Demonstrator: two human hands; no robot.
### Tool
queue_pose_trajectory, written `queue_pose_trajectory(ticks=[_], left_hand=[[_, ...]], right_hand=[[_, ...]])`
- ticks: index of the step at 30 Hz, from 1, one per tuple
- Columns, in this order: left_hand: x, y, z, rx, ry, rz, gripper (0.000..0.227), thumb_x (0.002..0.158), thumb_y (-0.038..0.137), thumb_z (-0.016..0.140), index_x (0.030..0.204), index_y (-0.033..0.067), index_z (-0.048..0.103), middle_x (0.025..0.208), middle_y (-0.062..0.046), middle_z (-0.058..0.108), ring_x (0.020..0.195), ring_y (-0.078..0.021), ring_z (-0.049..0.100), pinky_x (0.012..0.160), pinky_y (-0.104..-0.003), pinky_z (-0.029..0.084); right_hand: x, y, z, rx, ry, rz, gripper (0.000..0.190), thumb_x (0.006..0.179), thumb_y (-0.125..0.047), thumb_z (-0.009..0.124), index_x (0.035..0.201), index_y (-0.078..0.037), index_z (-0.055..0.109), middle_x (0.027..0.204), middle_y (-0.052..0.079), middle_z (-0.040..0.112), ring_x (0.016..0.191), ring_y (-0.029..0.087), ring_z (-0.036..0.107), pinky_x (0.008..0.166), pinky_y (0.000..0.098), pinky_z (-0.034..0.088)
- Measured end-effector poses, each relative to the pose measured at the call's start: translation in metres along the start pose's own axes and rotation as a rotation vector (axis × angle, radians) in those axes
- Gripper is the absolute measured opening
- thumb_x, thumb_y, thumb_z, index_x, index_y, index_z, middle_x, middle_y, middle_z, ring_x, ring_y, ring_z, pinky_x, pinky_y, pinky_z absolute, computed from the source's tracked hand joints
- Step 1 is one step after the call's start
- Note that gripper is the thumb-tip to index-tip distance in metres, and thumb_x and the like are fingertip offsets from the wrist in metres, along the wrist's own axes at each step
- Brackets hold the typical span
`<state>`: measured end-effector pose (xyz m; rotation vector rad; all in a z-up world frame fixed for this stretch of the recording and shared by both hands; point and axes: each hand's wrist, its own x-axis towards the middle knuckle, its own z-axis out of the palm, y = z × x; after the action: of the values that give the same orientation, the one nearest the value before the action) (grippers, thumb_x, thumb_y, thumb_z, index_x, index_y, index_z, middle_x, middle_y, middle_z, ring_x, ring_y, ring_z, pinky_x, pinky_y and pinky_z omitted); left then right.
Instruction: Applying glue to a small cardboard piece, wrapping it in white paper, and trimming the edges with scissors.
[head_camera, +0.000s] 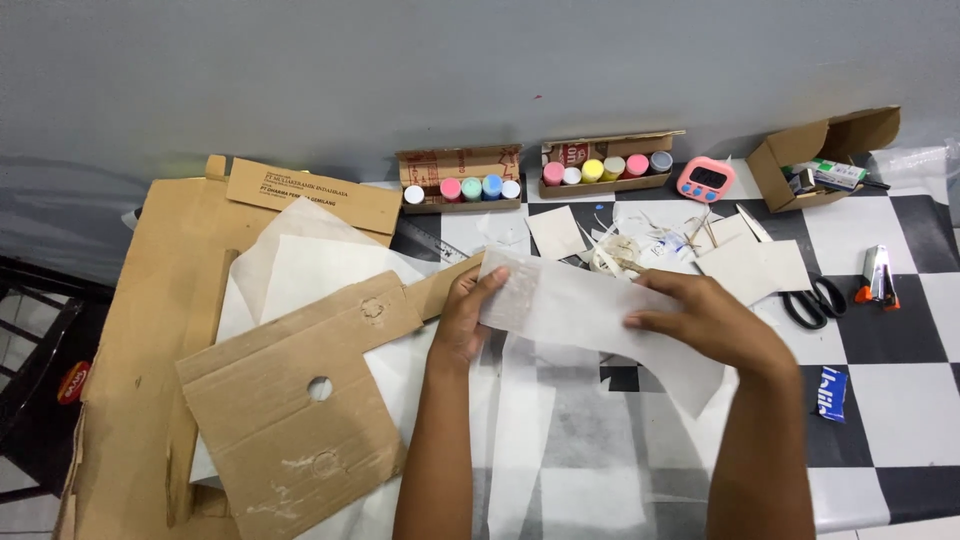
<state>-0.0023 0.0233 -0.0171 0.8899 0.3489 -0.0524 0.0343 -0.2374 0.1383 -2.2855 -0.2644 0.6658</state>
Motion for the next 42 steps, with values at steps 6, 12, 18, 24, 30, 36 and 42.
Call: queue_pose_trajectory(ticks=[6,12,18,24,30,36,42], left_hand=[[0.007,-0.001,-0.018,-0.028,-0.035,-0.061,0.018,0.084,0.023,0.078,0.095,0.0088,0.074,0.088,-0.003,0.075,0.078,-0.0148,0.07,0.067,-0.026,0.053],[-0.001,0.004,-0.009,0.101,-0.111,-0.099,0.024,0.084,0.026,0.078,0.1,0.0084,0.073,0.09,-0.002,0.074,0.08,-0.0135,0.069,0.07,-0.025,0.053],[0.006,-0.001,-0.008,-0.127,0.065,-0.057,0.02,0.084,0.021,0.077,0.1,0.0103,0.073,0.094,-0.007,0.076,0.086,-0.0213,0.072,0.075,-0.033,0.058],[0.008,0.004,-0.009,-0.363,0.235,-0.013,0.032,0.08,0.024,0.078,0.109,0.0147,0.068,0.109,-0.007,0.071,0.104,-0.0257,0.066,0.076,-0.041,0.055],[0.011,0.01,-0.031,-0.714,0.145,0.237,0.059,0.088,0.036,0.07,0.14,0.0122,0.058,0.127,-0.011,0.068,0.116,-0.0304,0.065,0.084,-0.051,0.061],[0.012,0.016,-0.039,-0.883,0.213,0.311,0.053,0.086,0.028,0.075,0.133,0.0067,0.063,0.121,-0.01,0.072,0.107,-0.0223,0.07,0.073,-0.033,0.065],[0.012,0.011,-0.034,-0.757,0.232,0.265,0.05,0.087,0.028,0.074,0.133,0.0107,0.063,0.127,-0.01,0.069,0.117,-0.0281,0.065,0.075,-0.041,0.064]], right_hand=[[-0.012,0.057,-0.015,0.243,-0.104,0.172,0.024,0.086,-0.011,0.085,0.08,-0.001,0.064,0.083,0.008,0.061,0.077,0.019,0.057,0.066,0.032,0.044],[-0.019,0.107,-0.01,0.144,-0.038,0.344,0.031,0.087,-0.018,0.089,0.075,0.001,0.066,0.066,0.011,0.06,0.065,0.02,0.05,0.064,0.0281,0.032],[-0.032,0.148,0.005,-0.057,0.64,0.355,0.007,0.099,-0.022,0.073,0.099,-0.018,0.078,0.083,0.005,0.073,0.079,0.019,0.066,0.066,0.0343,0.043],[-0.026,0.216,-0.009,-0.36,0.816,0.31,0.029,0.103,-0.033,0.075,0.123,-0.011,0.074,0.118,0.014,0.068,0.111,0.032,0.058,0.079,0.0516,0.049],[-0.034,0.15,0.028,-0.023,0.699,0.065,0.019,0.097,-0.018,0.074,0.112,-0.008,0.073,0.116,0.006,0.073,0.095,0.021,0.065,0.081,0.0388,0.05],[-0.007,0.136,0.093,-0.184,0.475,-0.421,0.023,0.088,-0.021,0.076,0.108,-0.011,0.074,0.105,0.003,0.076,0.101,0.022,0.066,0.091,0.0343,0.05],[0.005,0.113,0.165,-0.58,0.27,-0.489,0.082,0.084,-0.065,0.07,0.153,-0.03,0.042,0.159,0.024,0.034,0.156,0.035,0.018,0.12,0.0528,0.018]])
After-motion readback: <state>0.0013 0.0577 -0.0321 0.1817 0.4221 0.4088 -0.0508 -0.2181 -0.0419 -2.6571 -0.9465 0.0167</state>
